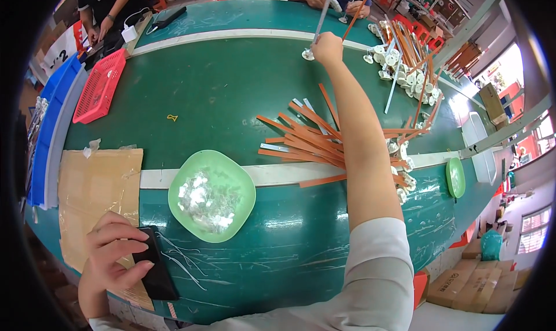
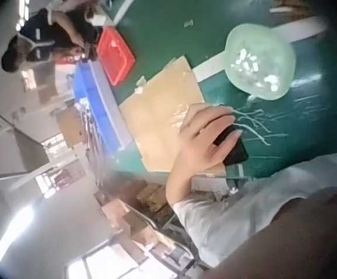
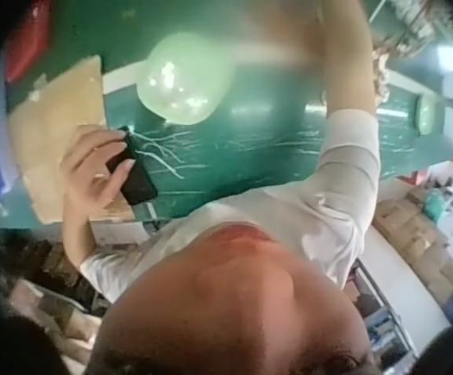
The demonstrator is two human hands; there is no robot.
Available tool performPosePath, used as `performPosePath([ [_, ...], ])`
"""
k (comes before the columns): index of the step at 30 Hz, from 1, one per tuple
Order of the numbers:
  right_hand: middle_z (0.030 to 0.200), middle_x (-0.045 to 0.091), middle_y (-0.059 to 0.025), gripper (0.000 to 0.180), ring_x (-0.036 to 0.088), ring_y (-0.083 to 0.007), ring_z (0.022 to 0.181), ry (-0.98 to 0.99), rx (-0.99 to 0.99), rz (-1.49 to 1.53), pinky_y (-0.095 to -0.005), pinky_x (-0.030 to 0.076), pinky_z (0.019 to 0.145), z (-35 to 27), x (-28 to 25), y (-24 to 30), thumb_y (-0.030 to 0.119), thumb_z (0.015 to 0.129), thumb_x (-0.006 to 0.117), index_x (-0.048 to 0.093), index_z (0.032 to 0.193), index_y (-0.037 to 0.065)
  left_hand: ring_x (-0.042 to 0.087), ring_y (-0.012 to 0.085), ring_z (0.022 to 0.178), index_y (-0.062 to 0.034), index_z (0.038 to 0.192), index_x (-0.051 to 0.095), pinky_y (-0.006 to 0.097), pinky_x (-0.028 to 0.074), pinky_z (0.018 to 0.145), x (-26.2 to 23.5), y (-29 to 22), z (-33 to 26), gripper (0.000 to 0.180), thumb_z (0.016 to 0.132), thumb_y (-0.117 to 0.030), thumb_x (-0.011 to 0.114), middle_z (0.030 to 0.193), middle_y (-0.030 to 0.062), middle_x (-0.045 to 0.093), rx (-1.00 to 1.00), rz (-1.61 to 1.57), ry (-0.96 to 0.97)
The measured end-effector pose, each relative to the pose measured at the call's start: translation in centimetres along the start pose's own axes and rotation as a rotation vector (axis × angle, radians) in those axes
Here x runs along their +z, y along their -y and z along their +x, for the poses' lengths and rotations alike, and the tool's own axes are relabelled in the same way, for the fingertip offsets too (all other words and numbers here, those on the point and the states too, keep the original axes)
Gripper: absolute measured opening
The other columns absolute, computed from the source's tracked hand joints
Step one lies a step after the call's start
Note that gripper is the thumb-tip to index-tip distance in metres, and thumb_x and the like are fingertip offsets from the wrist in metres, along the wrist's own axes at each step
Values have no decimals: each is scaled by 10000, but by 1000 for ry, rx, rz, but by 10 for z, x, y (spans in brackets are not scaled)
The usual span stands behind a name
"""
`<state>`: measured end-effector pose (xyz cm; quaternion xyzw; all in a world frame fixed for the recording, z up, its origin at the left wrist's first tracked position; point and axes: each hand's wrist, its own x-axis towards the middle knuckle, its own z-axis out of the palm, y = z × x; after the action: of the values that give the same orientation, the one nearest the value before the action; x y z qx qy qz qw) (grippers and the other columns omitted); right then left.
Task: Assembling LED light strips onto small circular plastic bases using a caliper for precise positioning.
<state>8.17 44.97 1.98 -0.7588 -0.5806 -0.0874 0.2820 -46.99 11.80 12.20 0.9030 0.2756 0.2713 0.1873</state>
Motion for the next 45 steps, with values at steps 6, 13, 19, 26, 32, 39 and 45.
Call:
performPosePath([
  [6,802,764,-145,250,757,-292,777,65,13,-15,-401,598,799,1,-5,2,279,718,861,795,814,58,610,254,739,-53,883,743,332,500,623,-6,-5,4,307,643,-170,895,969,89,738,-12,33,-9],
  [13,814,786,-54,251,769,-155,767,353,70,28,-317,615,694,-5,-78,1,269,788,863,795,915,63,596,273,758,-35,888,720,362,485,648,-15,-16,-4,312,635,-149,864,960,113,721,-40,74,-54],
  [19,891,783,-76,251,757,-195,776,754,-196,-224,-360,621,693,-75,-195,-47,199,744,839,789,956,73,591,297,771,-24,900,709,377,486,654,-16,-41,-9,329,648,-178,855,974,134,713,45,49,-28],
  [26,985,760,-126,375,714,-332,985,668,-505,-384,-413,570,885,-186,-238,-79,138,674,845,781,1039,81,640,302,823,-28,918,721,387,518,687,9,-69,8,304,665,-119,862,994,128,720,163,-48,-5],
  [32,1016,767,-106,199,714,-339,958,425,-605,-370,-433,578,870,-225,-220,-56,122,797,721,783,982,84,656,293,835,-28,935,723,374,551,719,47,-100,25,298,685,-80,877,1003,112,723,245,-127,87],
  [39,922,770,-139,310,743,-302,873,666,-399,-8,-403,590,805,-259,-253,-47,254,789,848,771,985,26,673,291,855,-35,958,709,376,560,743,81,-102,27,277,742,-113,864,980,101,726,266,-155,176],
  [45,942,760,-131,198,723,-329,855,591,-207,-113,-409,587,802,-265,-253,-50,248,813,814,796,898,70,688,296,847,-36,952,715,374,557,742,99,-104,36,261,739,-88,856,964,114,735,300,-154,204],
])
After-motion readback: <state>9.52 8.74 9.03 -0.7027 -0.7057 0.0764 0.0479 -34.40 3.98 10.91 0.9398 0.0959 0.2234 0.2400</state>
